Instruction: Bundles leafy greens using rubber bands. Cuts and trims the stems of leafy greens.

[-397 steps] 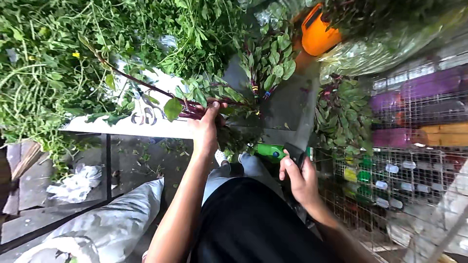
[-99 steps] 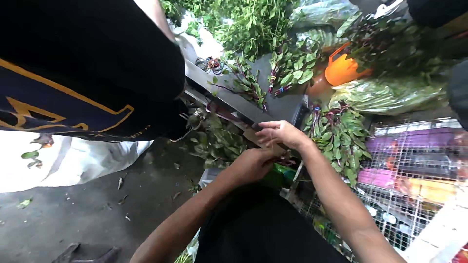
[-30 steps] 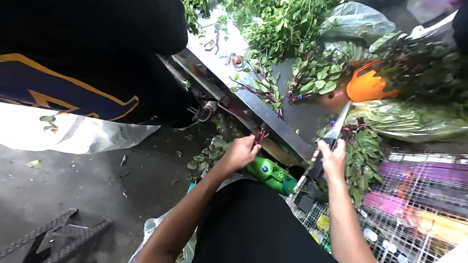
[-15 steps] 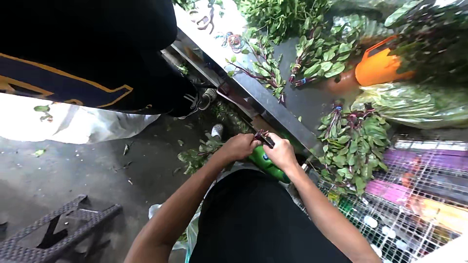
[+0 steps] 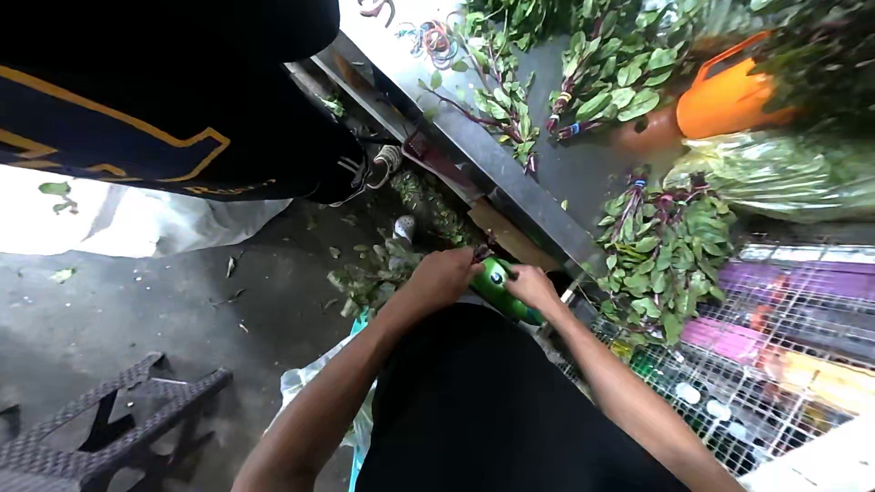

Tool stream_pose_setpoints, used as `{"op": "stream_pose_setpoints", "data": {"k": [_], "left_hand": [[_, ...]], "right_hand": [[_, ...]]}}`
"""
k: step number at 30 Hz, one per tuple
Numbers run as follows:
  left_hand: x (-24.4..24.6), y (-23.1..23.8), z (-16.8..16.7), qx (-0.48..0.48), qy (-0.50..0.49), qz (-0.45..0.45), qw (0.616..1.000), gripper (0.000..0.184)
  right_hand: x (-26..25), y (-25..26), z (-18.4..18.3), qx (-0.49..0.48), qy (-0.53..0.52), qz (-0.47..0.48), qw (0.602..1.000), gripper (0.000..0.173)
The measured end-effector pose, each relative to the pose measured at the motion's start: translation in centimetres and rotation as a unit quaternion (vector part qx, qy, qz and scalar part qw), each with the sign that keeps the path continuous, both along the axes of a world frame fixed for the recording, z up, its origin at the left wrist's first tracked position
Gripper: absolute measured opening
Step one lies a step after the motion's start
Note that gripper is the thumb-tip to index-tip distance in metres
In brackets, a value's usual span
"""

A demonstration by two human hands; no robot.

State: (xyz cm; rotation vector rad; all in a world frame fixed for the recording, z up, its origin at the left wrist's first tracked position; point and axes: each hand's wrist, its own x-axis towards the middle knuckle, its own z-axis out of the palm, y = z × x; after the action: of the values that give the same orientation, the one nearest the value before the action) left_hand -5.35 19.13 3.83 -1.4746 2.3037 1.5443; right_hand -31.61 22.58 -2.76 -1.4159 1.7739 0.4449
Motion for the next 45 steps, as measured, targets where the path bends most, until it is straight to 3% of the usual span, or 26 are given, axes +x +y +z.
{"op": "stream_pose_setpoints", "data": {"k": [3, 6, 12, 17, 21, 25, 30, 33, 36, 41, 45], "left_hand": [[1.1, -0.1, 1.5, -0.043, 0.019, 0.032, 0.998, 0.045], [1.2, 1.2, 0.2, -0.109, 0.044, 0.041, 0.992, 0.043], [1.1, 0.7, -0.9, -0.251, 0.114, 0.093, 0.957, 0.031], [1.1, -0.4, 0.9, -0.274, 0.151, 0.102, 0.944, 0.027], [1.5, -1.1, 6.6, -0.300, 0.087, 0.085, 0.946, 0.027], [2.0, -3.6, 14.6, -0.296, 0.056, 0.084, 0.950, 0.031], [0.6, -11.7, 20.8, -0.240, 0.180, 0.020, 0.954, 0.028], [-1.3, -15.7, 24.7, -0.222, 0.240, 0.042, 0.944, 0.028], [-3.5, -19.8, 27.2, -0.264, 0.294, 0.071, 0.916, 0.032], [-9.5, -25.5, 27.0, -0.356, 0.357, 0.151, 0.850, 0.026], [-15.2, -28.7, 20.1, -0.441, 0.417, 0.148, 0.781, 0.025]], "right_hand": [[-5.2, 3.3, -2.2, 0.053, -0.005, -0.065, 0.996, 0.031], [-4.8, 4.4, 1.3, 0.046, -0.048, -0.147, 0.987, 0.027], [-3.5, 0.3, 5.9, -0.148, -0.103, -0.247, 0.952, 0.052], [-6.2, -2.8, 6.1, -0.235, -0.108, -0.334, 0.906, 0.075], [-7.1, -4.5, 5.0, -0.279, -0.141, -0.430, 0.847, 0.069], [-6.4, -4.0, 4.9, -0.303, -0.165, -0.450, 0.824, 0.067], [-5.8, -1.2, 6.0, -0.321, -0.203, -0.429, 0.820, 0.066], [-5.6, 0.9, 7.4, -0.323, -0.205, -0.460, 0.801, 0.061], [-5.1, 2.3, 8.2, -0.327, -0.192, -0.502, 0.777, 0.060], [-3.9, 3.4, 10.2, -0.361, -0.190, -0.549, 0.730, 0.060], [-2.3, 2.8, 11.1, -0.366, -0.181, -0.559, 0.722, 0.061]]}}
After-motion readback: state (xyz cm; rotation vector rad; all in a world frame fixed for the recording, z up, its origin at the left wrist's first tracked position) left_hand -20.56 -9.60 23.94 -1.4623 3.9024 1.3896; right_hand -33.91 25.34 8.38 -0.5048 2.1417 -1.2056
